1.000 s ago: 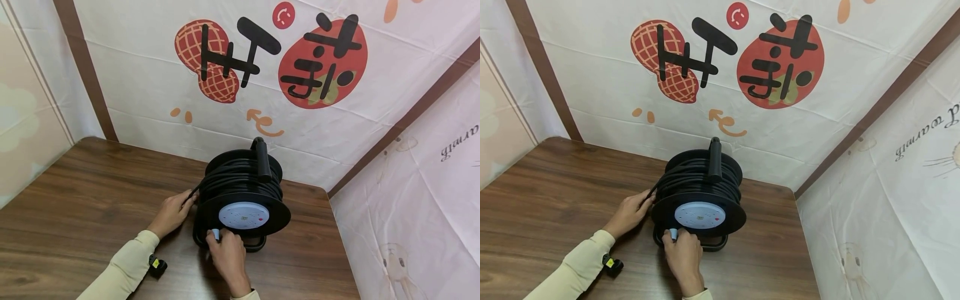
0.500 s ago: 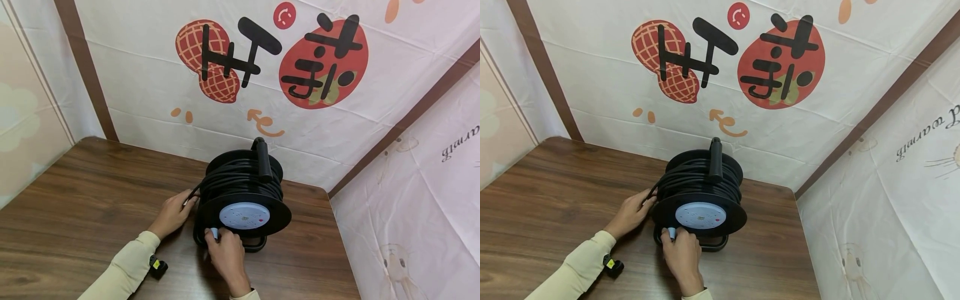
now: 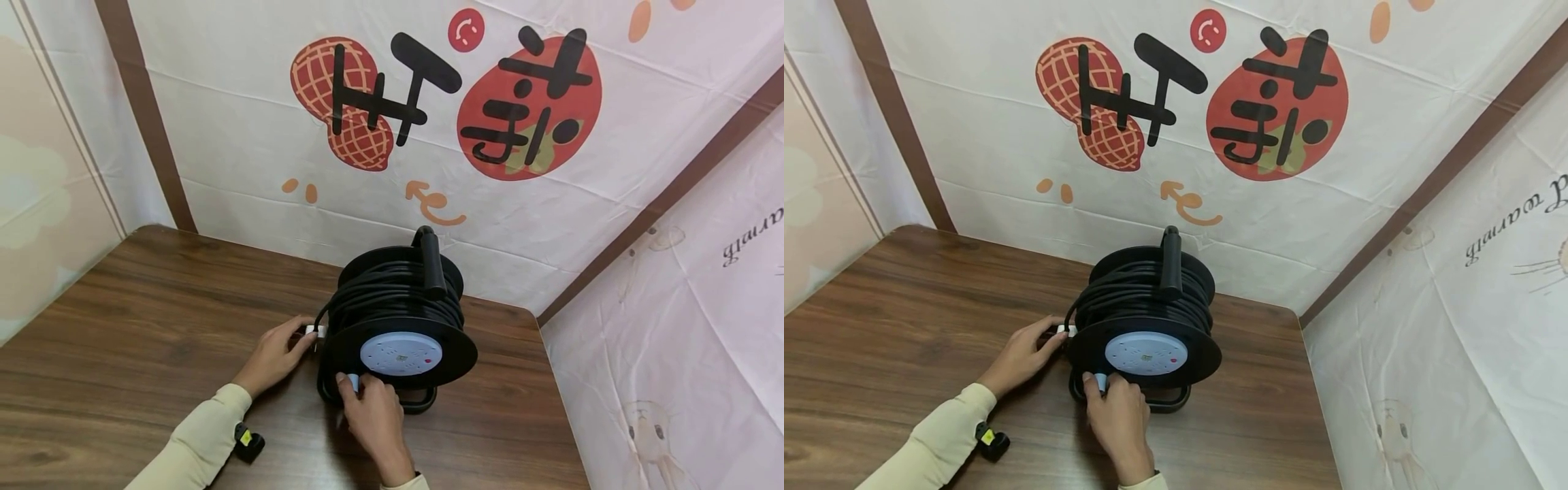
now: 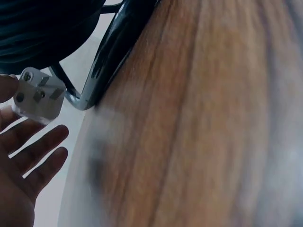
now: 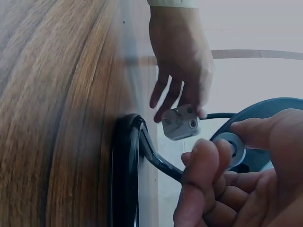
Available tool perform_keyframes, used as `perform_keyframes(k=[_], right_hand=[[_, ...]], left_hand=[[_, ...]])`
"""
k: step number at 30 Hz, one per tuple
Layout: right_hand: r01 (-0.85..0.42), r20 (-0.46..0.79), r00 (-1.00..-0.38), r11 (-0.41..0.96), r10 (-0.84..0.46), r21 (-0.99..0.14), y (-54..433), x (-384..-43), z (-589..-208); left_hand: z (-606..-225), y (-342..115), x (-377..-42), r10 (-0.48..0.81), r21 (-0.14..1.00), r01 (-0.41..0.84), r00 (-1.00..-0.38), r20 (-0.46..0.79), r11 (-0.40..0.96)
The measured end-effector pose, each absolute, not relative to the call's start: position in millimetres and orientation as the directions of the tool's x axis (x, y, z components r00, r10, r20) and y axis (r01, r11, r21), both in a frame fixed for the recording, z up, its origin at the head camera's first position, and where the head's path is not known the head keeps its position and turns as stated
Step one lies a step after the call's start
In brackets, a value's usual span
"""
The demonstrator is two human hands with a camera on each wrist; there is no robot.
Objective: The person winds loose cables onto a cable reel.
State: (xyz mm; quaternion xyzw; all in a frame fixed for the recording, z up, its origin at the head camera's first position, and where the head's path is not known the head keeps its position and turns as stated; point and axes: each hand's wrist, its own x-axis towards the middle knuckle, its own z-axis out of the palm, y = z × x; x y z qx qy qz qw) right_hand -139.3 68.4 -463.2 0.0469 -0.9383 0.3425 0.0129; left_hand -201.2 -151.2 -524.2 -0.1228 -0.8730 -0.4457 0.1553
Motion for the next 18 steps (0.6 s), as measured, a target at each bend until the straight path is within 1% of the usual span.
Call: perform_keyframes(k=[4,14,18], right_hand=[[-0.088,0.034,-0.996,0.749,-0.087,-0.657,73.1,-140.1,-461.4],[-0.029,-0.1,-0.984,0.684,-0.148,-0.728,104.1,-143.6,-449.9],[-0.013,-0.1,-0.986,0.668,-0.131,-0.744,107.2,-143.9,-449.0]], left_hand=[[-528.1,-155.3,-201.6,0.081,0.735,0.353,-0.922,0.379,0.579],[-532.0,-160.5,-203.8,0.107,0.745,0.346,-0.931,0.35,0.57],[-533.7,-159.2,-204.0,0.112,0.746,0.336,-0.936,0.335,0.574]])
